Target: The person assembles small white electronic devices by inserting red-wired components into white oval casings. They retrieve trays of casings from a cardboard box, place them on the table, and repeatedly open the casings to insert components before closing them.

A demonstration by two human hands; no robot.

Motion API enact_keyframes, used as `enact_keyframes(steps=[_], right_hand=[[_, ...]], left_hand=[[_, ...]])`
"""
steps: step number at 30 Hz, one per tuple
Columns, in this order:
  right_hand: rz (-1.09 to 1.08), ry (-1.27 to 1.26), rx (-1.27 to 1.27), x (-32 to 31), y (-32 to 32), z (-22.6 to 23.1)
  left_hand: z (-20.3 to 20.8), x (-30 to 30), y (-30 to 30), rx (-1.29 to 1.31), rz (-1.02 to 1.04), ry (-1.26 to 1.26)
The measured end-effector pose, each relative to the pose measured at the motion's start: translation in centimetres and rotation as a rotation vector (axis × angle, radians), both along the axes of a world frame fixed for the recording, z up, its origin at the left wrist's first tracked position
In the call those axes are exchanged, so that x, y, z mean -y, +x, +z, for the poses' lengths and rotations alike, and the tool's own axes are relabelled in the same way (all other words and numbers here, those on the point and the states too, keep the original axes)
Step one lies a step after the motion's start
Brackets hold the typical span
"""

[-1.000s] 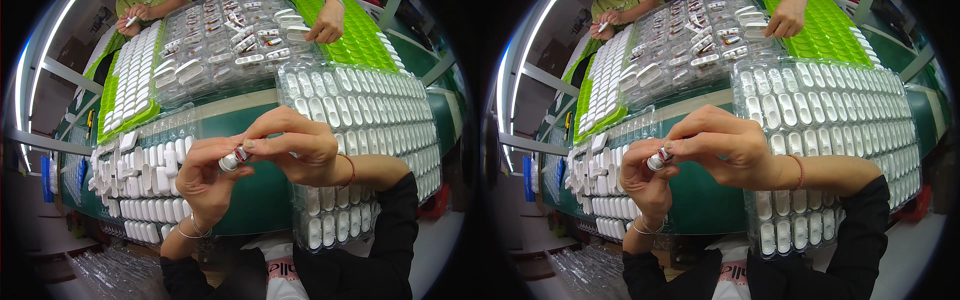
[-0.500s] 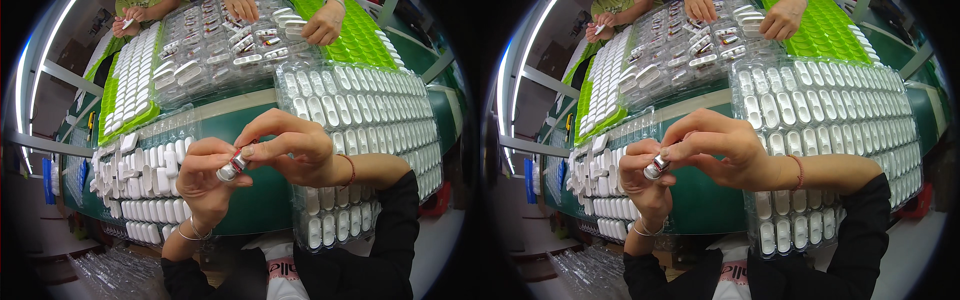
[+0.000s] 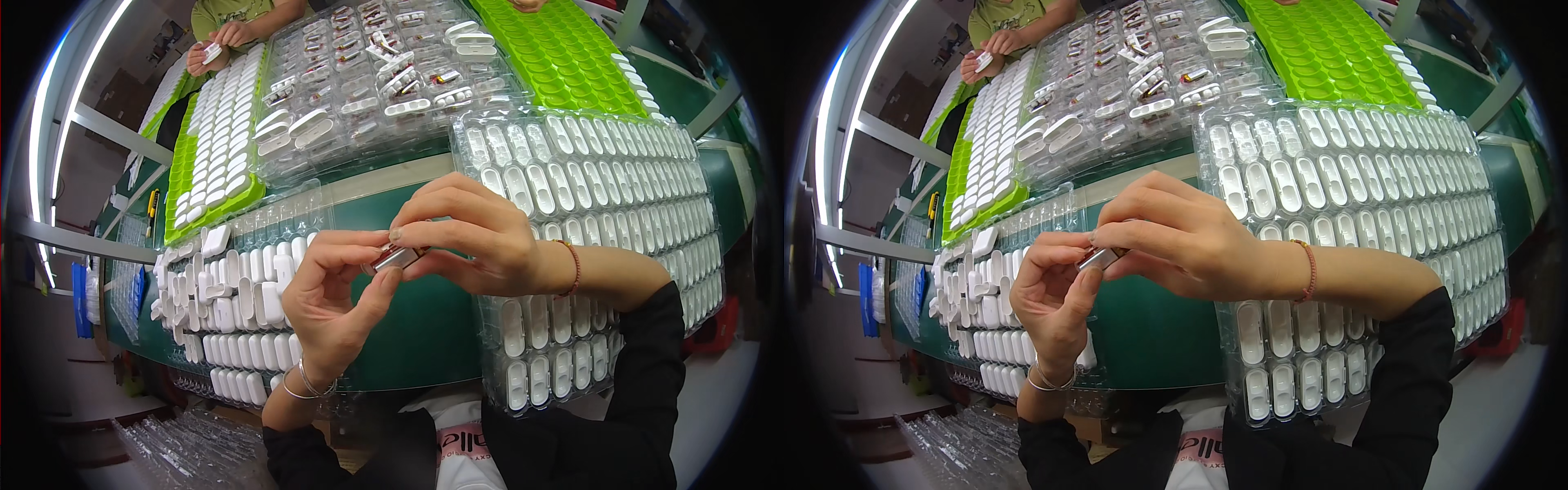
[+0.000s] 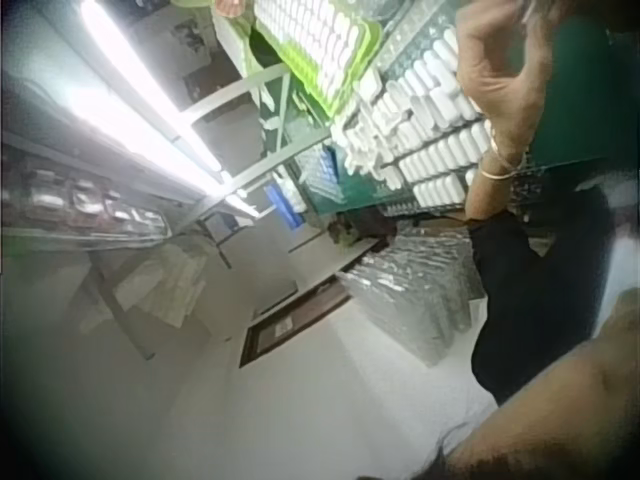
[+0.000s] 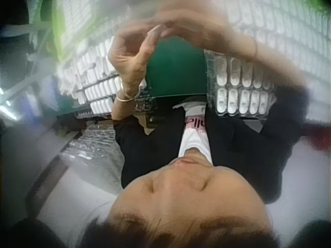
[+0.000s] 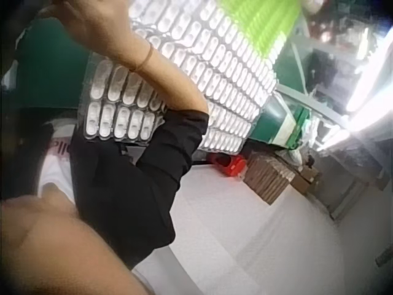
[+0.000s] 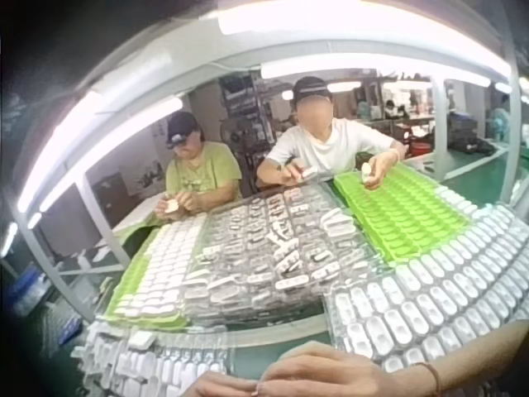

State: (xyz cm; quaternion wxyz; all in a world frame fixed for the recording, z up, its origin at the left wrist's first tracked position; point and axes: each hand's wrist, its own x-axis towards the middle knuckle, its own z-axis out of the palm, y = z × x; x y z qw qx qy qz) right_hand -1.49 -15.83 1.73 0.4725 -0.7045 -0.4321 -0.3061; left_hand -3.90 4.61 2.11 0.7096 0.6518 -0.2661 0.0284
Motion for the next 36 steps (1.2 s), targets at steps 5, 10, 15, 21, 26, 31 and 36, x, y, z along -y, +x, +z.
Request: enact_keyframes(steps=[5, 10, 15, 21, 26, 31, 36], right_hand=[[0.019, -0.076, 0.008, 0.3, 0.2, -0.9], [-0.076, -0.152, 0.096, 0.0, 0.1, -1.6], [-0.225, -0.185, -0.037, 0.8, 0.2, -0.2], [-0.148, -0.253, -0.180, 0.5, 0.9, -1.6], [-0.100, -0.257, -0.225, 0.2, 0.8, -2.1], [-0.093, -0.254, -0.243, 0.4, 0.7, -2.7], [-0.076, -0.246, -0.234, 0.5, 0.6, -2.8]], left_hand=[[0.7, 0.4, 0.1, -0.296, -0.003, 0.008], [0.8, -0.5, 1.9, -0.347, -0.105, 0.115], [0.4, 0.1, 11.2, -0.036, 0.174, 0.346], [0.6, -4.3, 27.7, 0.409, 0.664, 0.827], [-2.0, -6.9, 35.6, 0.457, 0.874, 1.113], [-2.1, -2.2, 34.9, 0.480, 0.821, 1.244], [-2.2, -0.1, 35.9, 0.882, 0.659, 1.475]])
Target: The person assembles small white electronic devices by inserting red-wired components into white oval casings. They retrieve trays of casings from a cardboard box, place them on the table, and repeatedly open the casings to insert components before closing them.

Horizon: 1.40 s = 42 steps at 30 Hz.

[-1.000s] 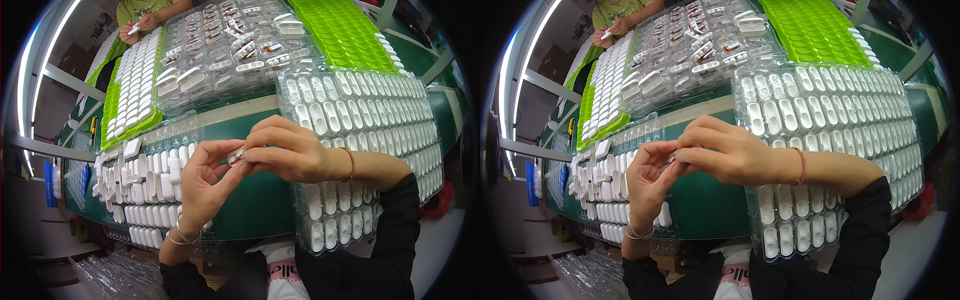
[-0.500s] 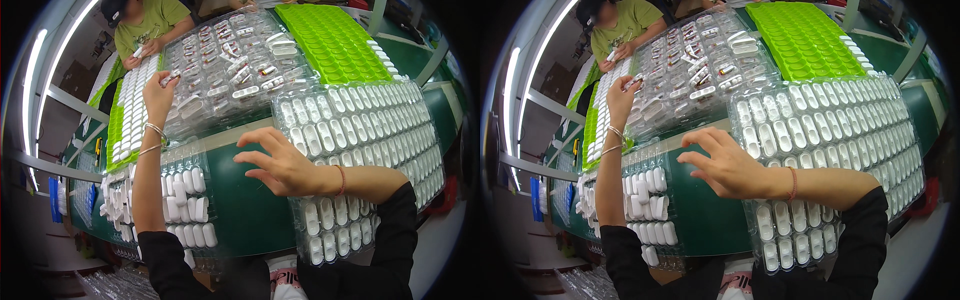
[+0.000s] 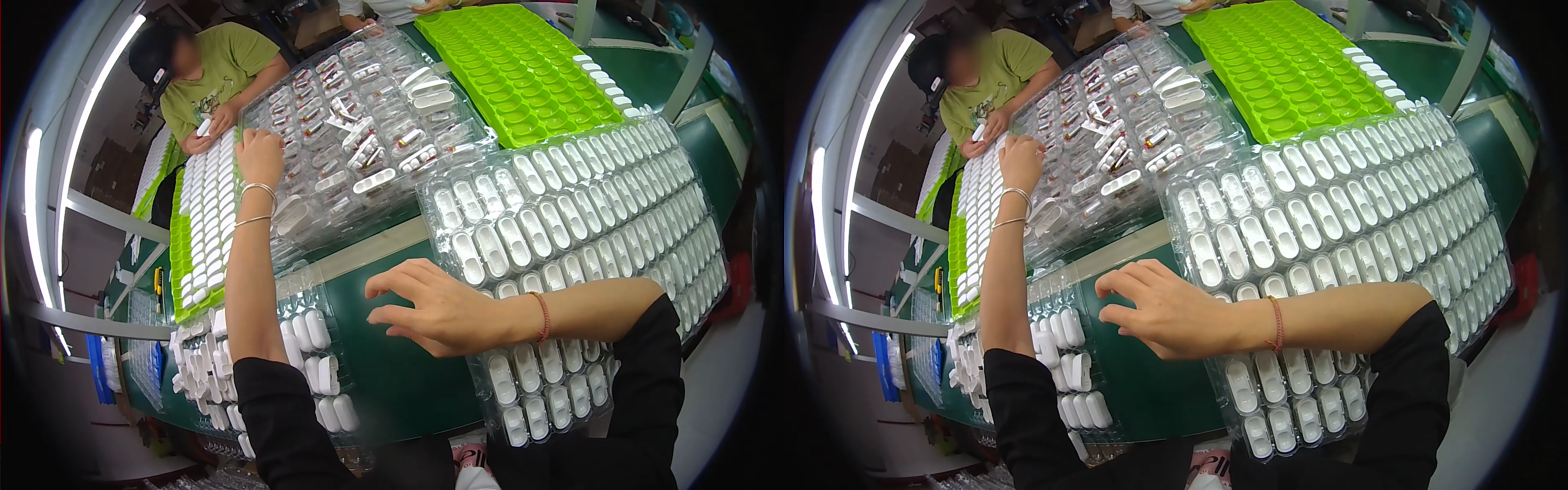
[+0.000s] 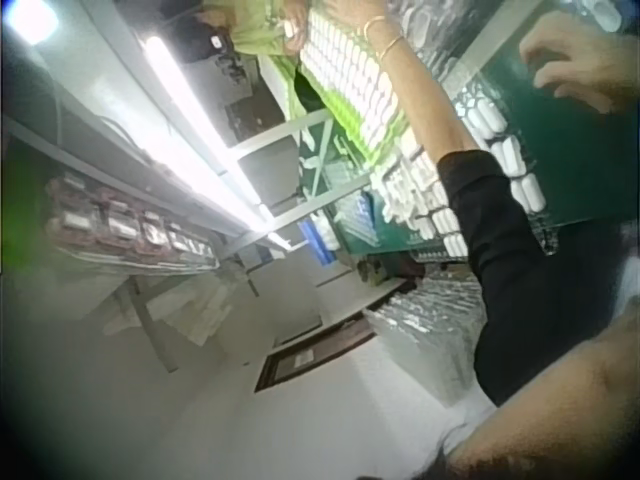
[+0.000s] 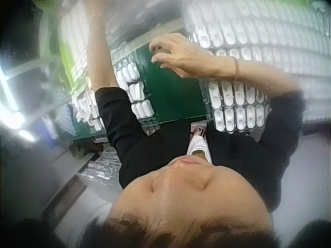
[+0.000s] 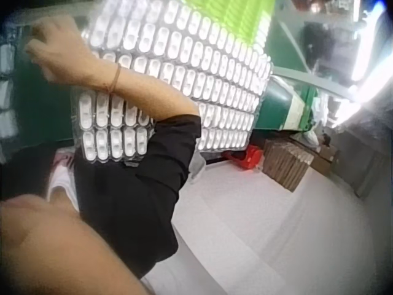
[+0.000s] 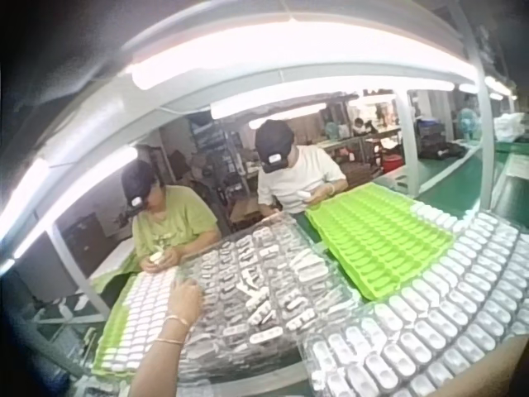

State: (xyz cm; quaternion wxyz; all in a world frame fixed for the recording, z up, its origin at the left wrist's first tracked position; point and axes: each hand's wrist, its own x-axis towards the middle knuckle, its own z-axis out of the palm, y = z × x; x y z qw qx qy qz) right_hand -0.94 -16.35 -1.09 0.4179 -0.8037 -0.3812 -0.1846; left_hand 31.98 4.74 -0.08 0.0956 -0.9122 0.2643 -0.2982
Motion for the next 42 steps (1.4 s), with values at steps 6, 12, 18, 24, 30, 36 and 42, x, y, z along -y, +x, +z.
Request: enact_keyframes(steps=[6, 12, 18, 24, 30, 36, 42], right_hand=[[0.025, 0.002, 0.001, -0.2, 0.1, -0.3], [0.044, -0.025, 0.005, -0.2, 0.0, -0.8], [0.054, -0.014, 0.027, -0.5, -0.3, -1.1], [0.067, 0.107, -0.043, -0.8, 0.1, -0.7], [-0.103, 0.543, -0.411, 0.8, 1.1, 1.2], [0.128, 0.694, -0.609, -0.3, 0.4, 1.0], [0.102, 0.455, -0.440, 0.0, 0.1, 1.4]], left_hand=[[-0.5, -0.1, 2.6, 0.115, 0.064, 0.286], [-1.3, 0.5, 2.4, 0.037, 0.019, 0.189], [-0.7, 0.7, 3.1, 0.053, 0.030, 0.234], [3.9, -0.2, -2.5, -0.369, -0.081, -0.665], [4.4, 1.6, -21.6, -1.372, -0.450, -1.585], [2.5, 0.7, -29.0, -1.417, -0.470, -1.676], [0.8, 0.0, -30.8, -1.244, -0.574, -1.572]])
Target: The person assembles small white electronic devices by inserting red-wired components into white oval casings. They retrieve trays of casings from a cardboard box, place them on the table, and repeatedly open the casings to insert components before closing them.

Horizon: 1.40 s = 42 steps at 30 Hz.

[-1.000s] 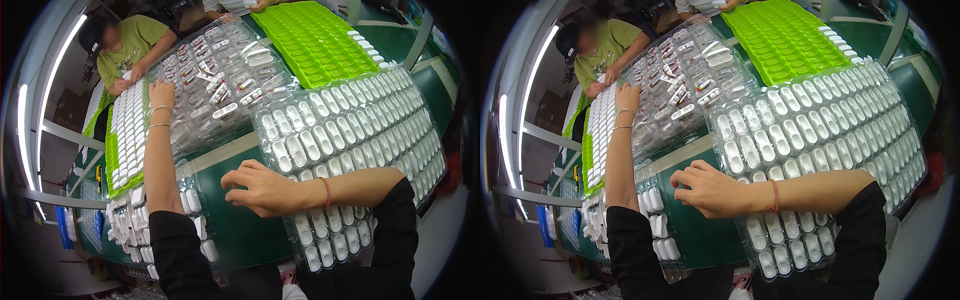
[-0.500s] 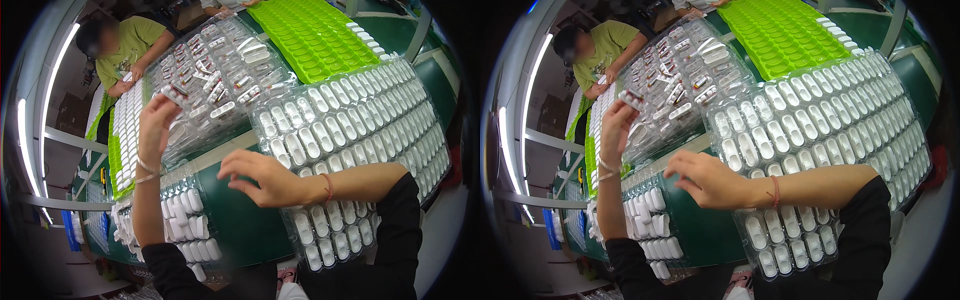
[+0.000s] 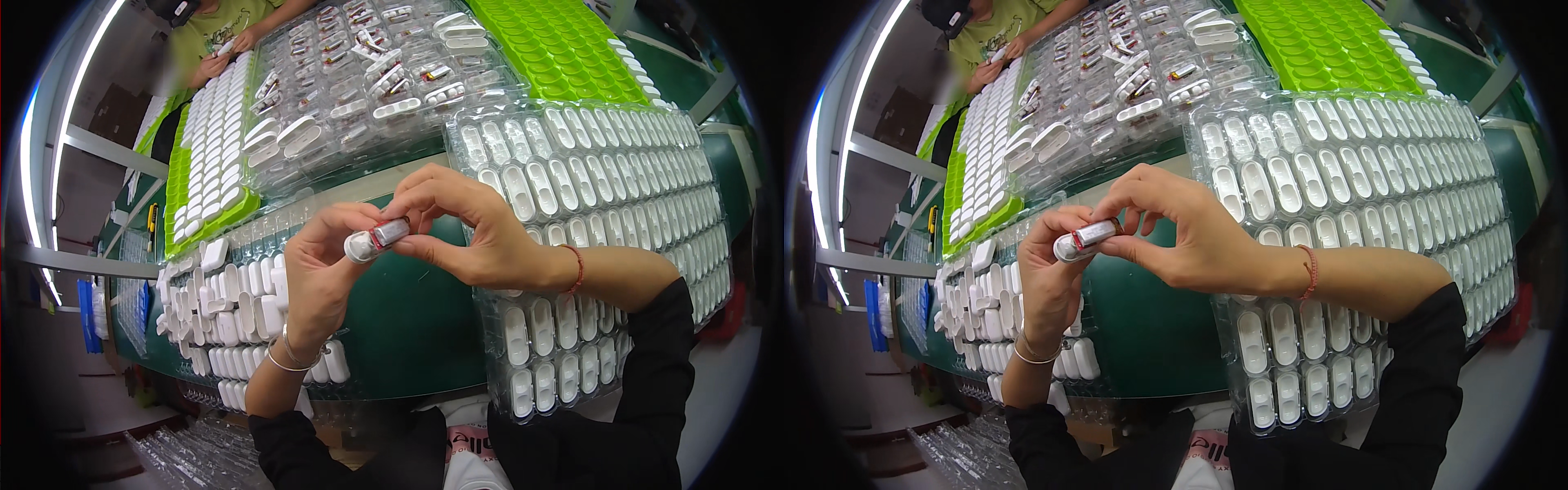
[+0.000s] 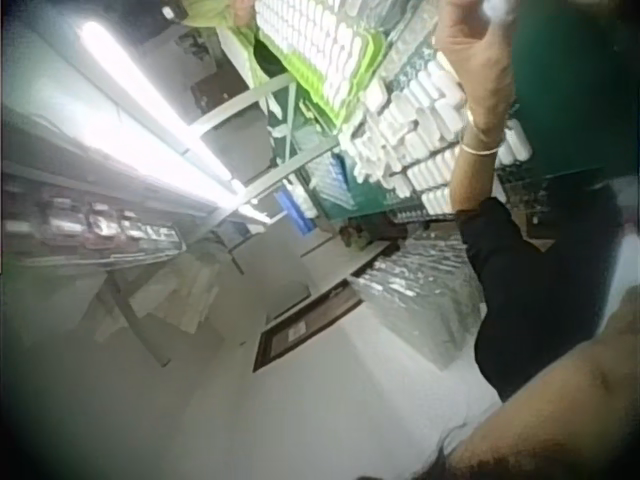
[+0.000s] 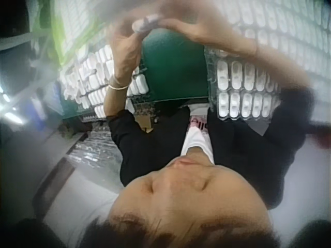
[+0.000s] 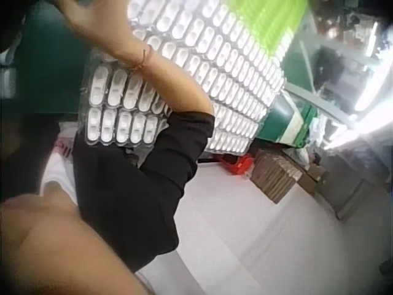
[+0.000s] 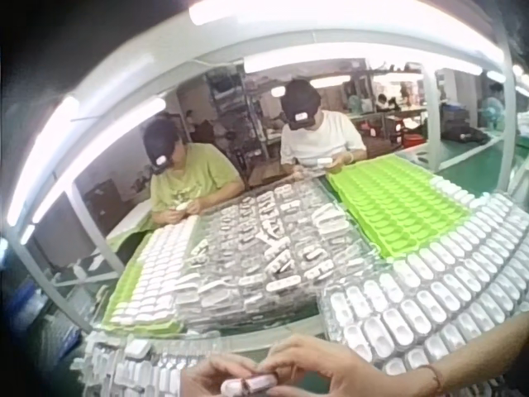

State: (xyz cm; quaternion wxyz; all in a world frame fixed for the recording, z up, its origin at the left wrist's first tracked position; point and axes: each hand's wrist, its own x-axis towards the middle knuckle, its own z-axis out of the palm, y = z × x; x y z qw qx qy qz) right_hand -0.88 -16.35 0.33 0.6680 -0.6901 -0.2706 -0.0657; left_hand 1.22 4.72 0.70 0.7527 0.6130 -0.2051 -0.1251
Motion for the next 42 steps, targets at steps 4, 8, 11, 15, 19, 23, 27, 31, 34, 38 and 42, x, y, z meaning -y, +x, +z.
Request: enact_keyframes(steps=[4, 8, 11, 15, 19, 23, 27, 31, 34, 38, 42], right_hand=[[-0.054, -0.080, 0.241, -0.1, -0.1, -0.2], [-0.118, -0.139, 0.280, 0.1, -0.6, 0.3], [-0.132, -0.172, 0.320, -0.1, -1.0, 0.1], [-0.163, -0.217, 0.594, -0.2, -1.1, -0.1], [-0.154, -0.211, 0.643, -0.2, -1.1, 0.0], [-0.163, -0.225, 0.618, 0.0, -1.0, 0.1], [-0.171, -0.206, 0.519, -0.2, -0.8, 0.1], [-0.180, -0.205, 0.300, 0.0, -0.4, 0.1], [-0.177, -0.196, 0.276, 0.1, -0.2, -0.1], [-0.241, -0.175, 0.266, -0.1, 0.1, 0.1], [-0.153, -0.288, 0.244, 0.4, 0.1, -0.4]], left_hand=[[0.3, -0.3, -0.6, 0.099, -0.082, -0.015], [2.3, -0.2, -3.0, 0.118, 0.006, 0.077], [1.5, -0.9, -3.8, 0.176, 0.043, 0.181], [0.5, -1.4, -4.1, 0.317, 0.081, 0.148], [0.9, -1.4, -4.5, 0.328, 0.084, 0.171], [1.3, -1.1, -4.2, 0.301, 0.064, 0.216], [1.5, -0.5, -4.2, 0.257, 0.142, 0.220], [1.7, -0.5, -2.7, -0.020, 0.109, 0.173], [1.7, -1.0, -2.1, -0.041, 0.114, 0.274], [3.4, -0.6, 5.2, 0.363, 0.388, 0.447], [4.6, -2.1, 18.3, 0.691, 0.665, 1.076]])
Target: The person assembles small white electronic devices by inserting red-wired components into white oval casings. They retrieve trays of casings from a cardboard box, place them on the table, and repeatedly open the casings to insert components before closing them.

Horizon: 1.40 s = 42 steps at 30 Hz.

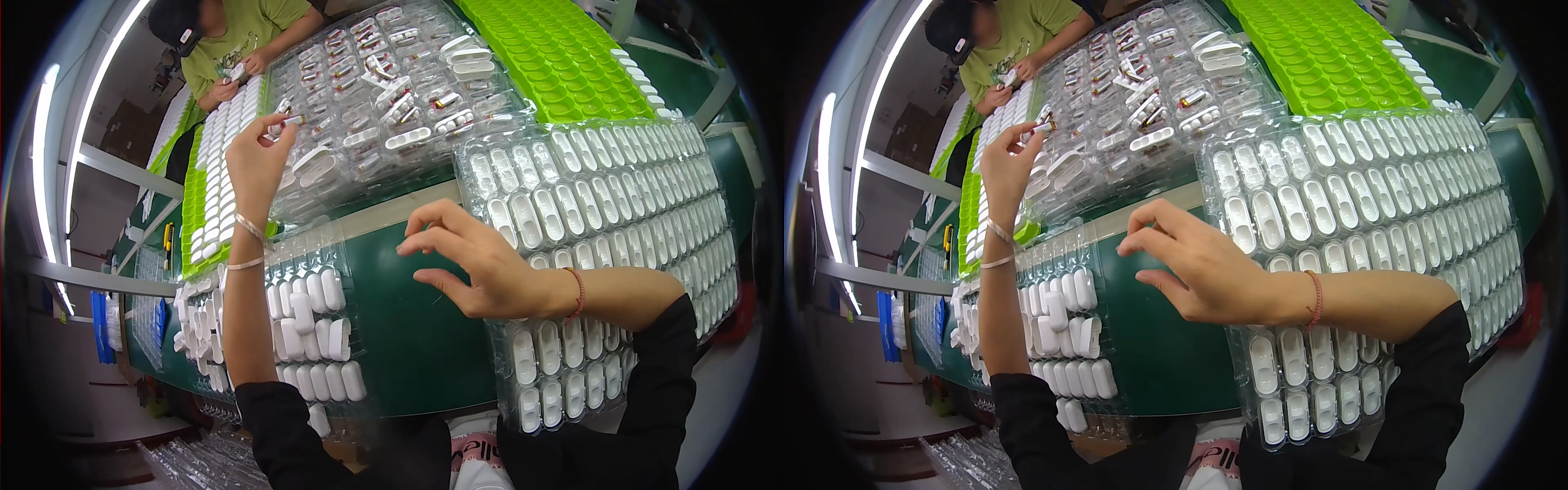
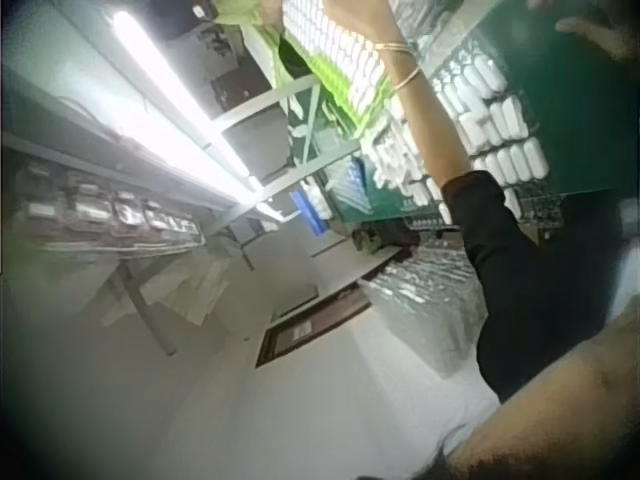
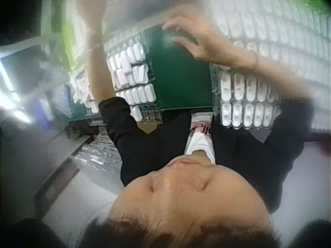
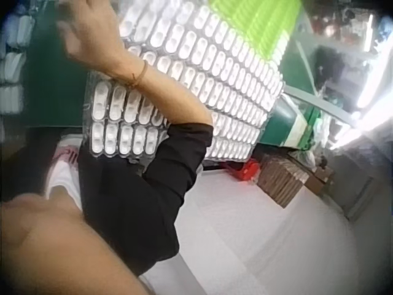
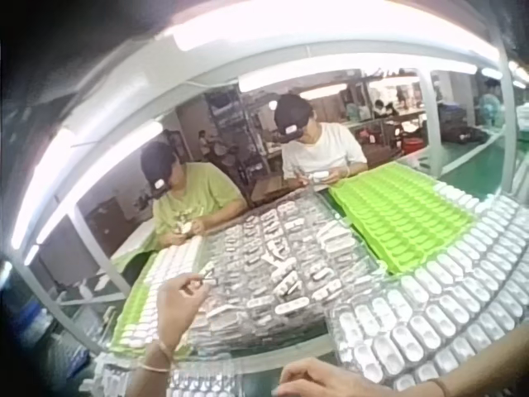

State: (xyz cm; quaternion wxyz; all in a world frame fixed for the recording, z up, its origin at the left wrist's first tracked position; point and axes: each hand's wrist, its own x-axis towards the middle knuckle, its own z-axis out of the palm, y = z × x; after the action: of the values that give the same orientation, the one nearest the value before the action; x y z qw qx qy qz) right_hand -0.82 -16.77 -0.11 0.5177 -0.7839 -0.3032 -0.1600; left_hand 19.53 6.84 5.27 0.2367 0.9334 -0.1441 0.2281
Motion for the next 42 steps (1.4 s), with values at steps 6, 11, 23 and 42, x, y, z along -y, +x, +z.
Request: enact_keyframes(steps=[6, 11, 23, 42], right_hand=[[0.088, -0.027, -0.057, -0.6, 0.1, -0.6], [0.080, -0.006, -0.042, -0.6, 0.1, -0.7], [0.075, -0.119, 0.048, -0.9, -0.2, -1.6], [0.117, 0.443, -0.328, -0.6, 0.9, 1.3]], left_hand=[[-4.0, -6.1, 13.0, 0.037, 0.048, 0.234], [-4.6, -7.0, 14.6, 0.032, 0.112, 0.309], [-4.3, 8.8, -0.1, -0.109, -0.477, 0.454], [-0.4, 3.3, -17.9, -0.700, -0.568, -1.074]])
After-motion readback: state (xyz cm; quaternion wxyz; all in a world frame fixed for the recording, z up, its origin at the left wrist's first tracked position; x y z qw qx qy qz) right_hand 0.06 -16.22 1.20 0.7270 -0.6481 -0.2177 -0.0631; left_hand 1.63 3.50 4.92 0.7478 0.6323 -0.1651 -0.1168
